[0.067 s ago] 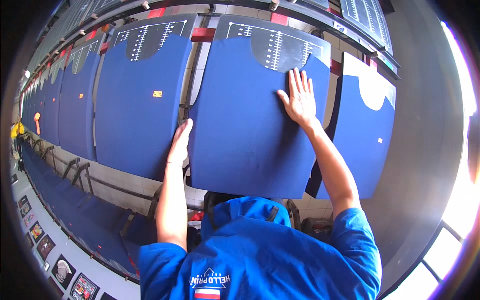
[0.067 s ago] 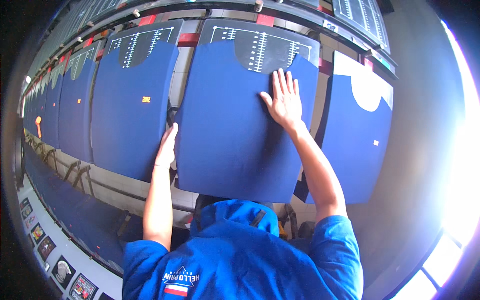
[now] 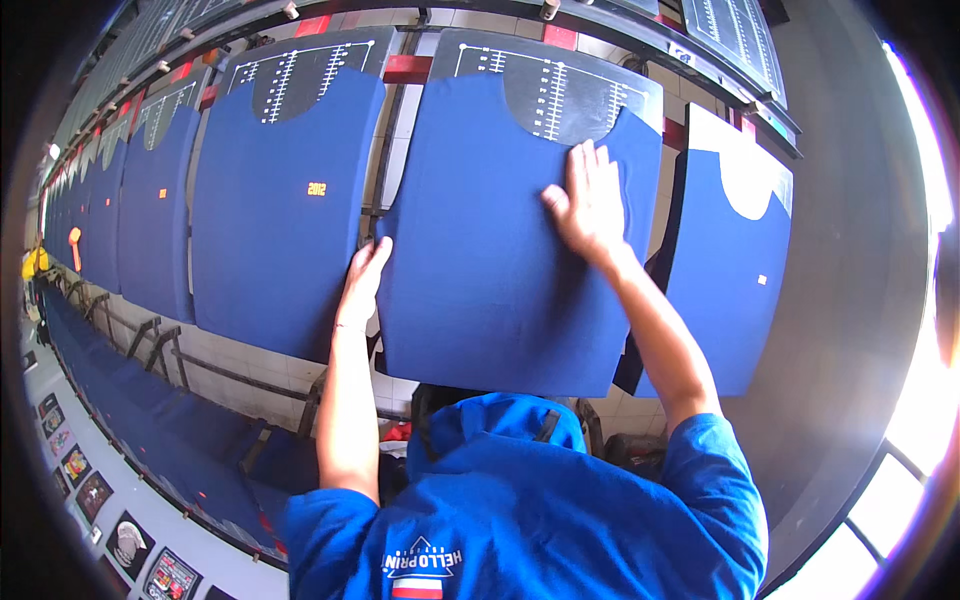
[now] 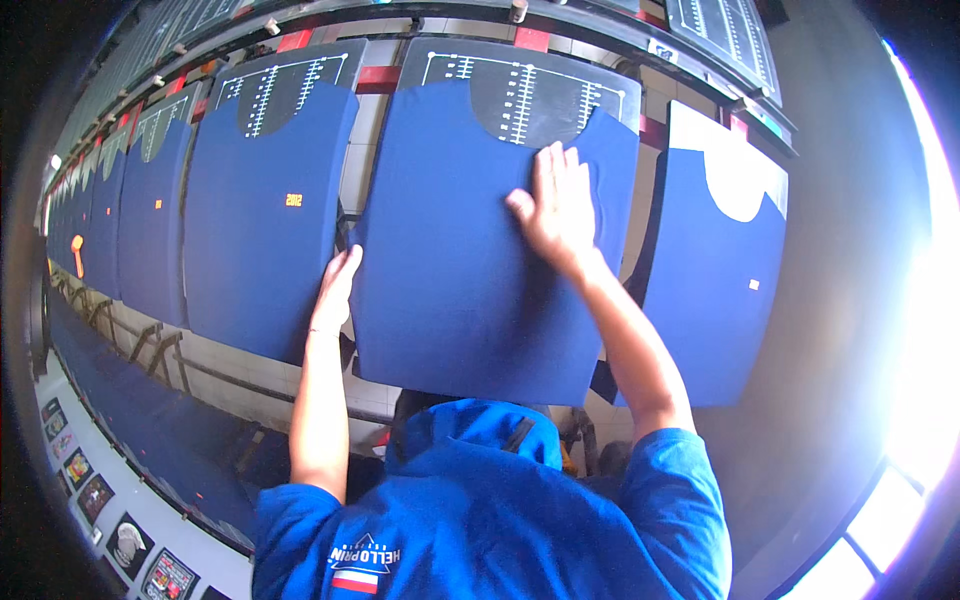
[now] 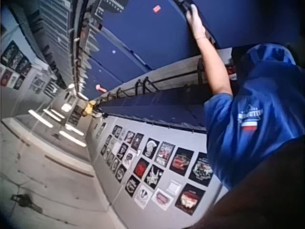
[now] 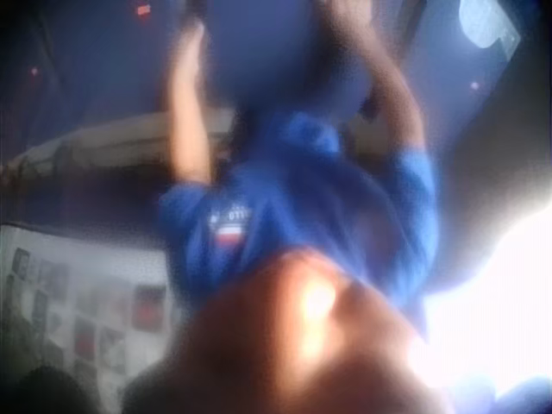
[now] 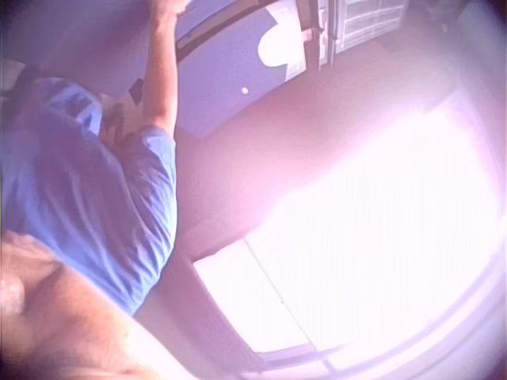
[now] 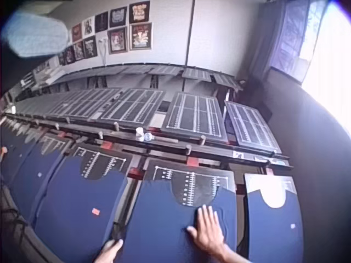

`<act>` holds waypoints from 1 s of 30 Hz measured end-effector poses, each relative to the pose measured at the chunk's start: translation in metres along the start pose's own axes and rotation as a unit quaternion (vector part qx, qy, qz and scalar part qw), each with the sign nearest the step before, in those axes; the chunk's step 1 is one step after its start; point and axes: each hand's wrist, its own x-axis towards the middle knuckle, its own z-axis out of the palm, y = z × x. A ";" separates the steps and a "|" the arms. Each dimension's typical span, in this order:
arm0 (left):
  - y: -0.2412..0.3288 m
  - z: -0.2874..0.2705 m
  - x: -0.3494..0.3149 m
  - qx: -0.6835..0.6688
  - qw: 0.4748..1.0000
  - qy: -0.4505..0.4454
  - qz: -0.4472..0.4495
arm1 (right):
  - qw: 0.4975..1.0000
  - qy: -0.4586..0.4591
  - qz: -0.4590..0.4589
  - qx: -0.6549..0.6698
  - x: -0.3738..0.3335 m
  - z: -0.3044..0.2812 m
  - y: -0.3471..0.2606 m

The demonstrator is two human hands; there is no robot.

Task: The person places navy blue shirts onto printing boards, smooths them by hand, and uses a heat gun to dry the printed designs.

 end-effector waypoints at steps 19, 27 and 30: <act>0.039 0.026 -0.069 0.361 0.855 0.301 0.221 | 0.946 -0.146 -0.256 0.136 0.064 0.052 -0.169; -0.009 0.100 -0.065 0.584 0.759 0.131 0.258 | 0.853 -0.347 -0.305 0.241 -0.103 -0.033 -0.077; -0.015 0.138 -0.055 0.640 0.716 0.011 0.279 | 0.935 -0.270 -0.220 0.059 0.005 -0.035 0.037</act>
